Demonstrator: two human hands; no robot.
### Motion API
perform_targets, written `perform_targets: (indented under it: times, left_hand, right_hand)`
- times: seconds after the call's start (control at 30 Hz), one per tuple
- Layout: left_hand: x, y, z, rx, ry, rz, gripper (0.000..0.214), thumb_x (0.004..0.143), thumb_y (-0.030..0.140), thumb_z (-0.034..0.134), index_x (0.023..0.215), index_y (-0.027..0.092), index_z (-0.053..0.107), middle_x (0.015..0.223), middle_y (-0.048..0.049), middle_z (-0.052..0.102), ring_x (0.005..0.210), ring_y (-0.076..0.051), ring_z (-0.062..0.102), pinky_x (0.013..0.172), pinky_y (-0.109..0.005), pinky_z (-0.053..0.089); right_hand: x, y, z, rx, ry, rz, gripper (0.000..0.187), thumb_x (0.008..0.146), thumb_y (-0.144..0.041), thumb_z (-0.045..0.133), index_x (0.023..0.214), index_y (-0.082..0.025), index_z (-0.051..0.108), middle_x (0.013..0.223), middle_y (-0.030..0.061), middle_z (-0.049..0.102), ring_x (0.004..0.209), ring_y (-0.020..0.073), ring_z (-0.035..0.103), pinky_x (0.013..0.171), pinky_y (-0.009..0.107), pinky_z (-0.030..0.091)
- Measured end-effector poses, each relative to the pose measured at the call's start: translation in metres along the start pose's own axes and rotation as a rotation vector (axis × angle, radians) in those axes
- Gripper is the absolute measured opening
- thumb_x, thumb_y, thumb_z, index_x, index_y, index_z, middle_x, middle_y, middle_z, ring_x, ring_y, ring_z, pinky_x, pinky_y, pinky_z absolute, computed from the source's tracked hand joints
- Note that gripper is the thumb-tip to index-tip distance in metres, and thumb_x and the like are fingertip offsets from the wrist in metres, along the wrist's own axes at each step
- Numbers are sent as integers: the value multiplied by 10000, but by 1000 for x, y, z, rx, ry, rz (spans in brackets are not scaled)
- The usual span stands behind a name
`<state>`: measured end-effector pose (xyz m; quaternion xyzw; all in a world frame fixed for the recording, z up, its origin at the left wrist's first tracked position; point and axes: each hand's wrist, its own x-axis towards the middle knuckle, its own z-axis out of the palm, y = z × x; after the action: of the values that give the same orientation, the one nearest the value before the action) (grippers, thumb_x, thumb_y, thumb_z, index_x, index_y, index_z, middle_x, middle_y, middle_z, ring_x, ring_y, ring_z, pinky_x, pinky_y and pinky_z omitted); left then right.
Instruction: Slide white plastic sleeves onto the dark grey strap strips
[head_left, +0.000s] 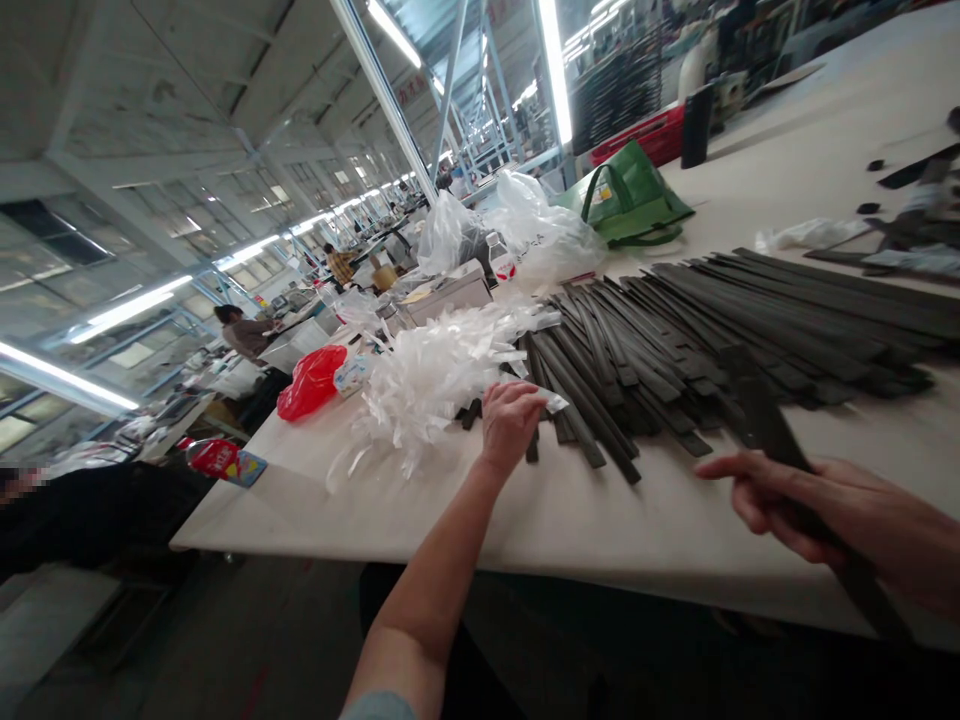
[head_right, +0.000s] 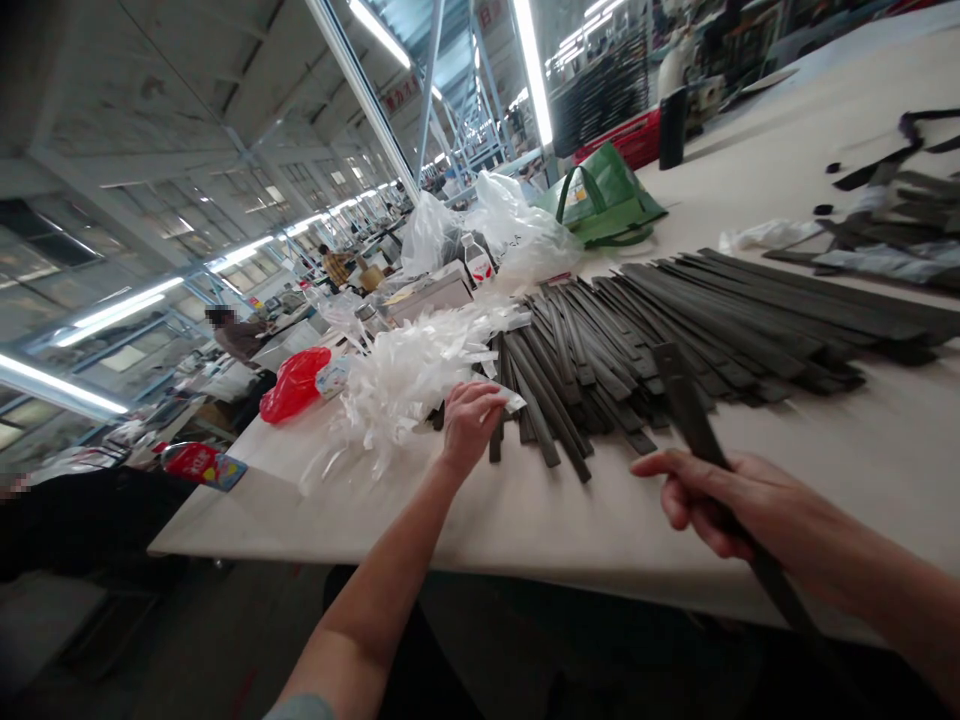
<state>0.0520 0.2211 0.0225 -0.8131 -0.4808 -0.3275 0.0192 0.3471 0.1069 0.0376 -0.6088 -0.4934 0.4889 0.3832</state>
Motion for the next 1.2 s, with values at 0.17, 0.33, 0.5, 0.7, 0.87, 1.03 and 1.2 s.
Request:
perform_targets:
  times: [0.17,0.33,0.5,0.7,0.87,1.03,1.2]
  left_hand:
    - [-61,32,-27,-194,-3,37,201,815,226,654,893,391,740,1074,-7,723,1149,-219,569,1120,-432,220]
    - [-95,51,-34,-302,42,-5,252,734,195,740,843,423,742,1001,6,744,1087,-220,614,1110,-431,267]
    - [-114,68,-38,-386,132,-147,156,801,281,669,948,280,720,1059,-55,712,1060,-225,607,988,-417,419]
    - [-116,89,-40,-1020,-229,-746,346,786,453,660,956,156,714,871,-78,727,760,-185,643,718,-299,472]
    - [-102,97,-37,-1228,-295,-855,290,750,406,705,871,148,759,834,-71,735,728,-147,607,702,-258,421]
    - [-95,92,-31,-1277,-196,-933,271,676,378,775,759,121,757,720,-60,712,651,-121,572,684,-258,419]
    - [-81,86,-30,-1482,120,-1057,313,538,352,863,646,125,676,653,-23,673,627,-103,600,663,-235,454]
  right_hand:
    - [8,-4,64,249,-415,114,562,804,-640,525,987,-128,668,558,-16,545,374,34,327,379,193,181]
    - [26,-13,103,81,-506,44,476,760,-610,572,715,-136,572,479,-37,478,363,36,287,365,189,168]
    - [27,-25,112,6,-416,-2,374,663,-507,671,691,-167,518,459,-66,448,367,36,280,358,186,186]
    - [15,-36,107,-80,-338,-135,255,741,-417,582,688,-173,531,482,-53,487,373,49,326,371,200,252]
    - [11,-35,110,-114,-350,-232,235,760,-392,572,682,-171,548,515,-32,542,427,71,424,431,202,332]
    - [3,-30,100,-130,-321,-266,386,862,-522,476,805,-158,592,562,-18,565,401,77,437,405,205,337]
    - [-24,-6,101,6,-377,-160,540,913,-624,340,903,-150,598,612,6,586,415,92,474,396,206,357]
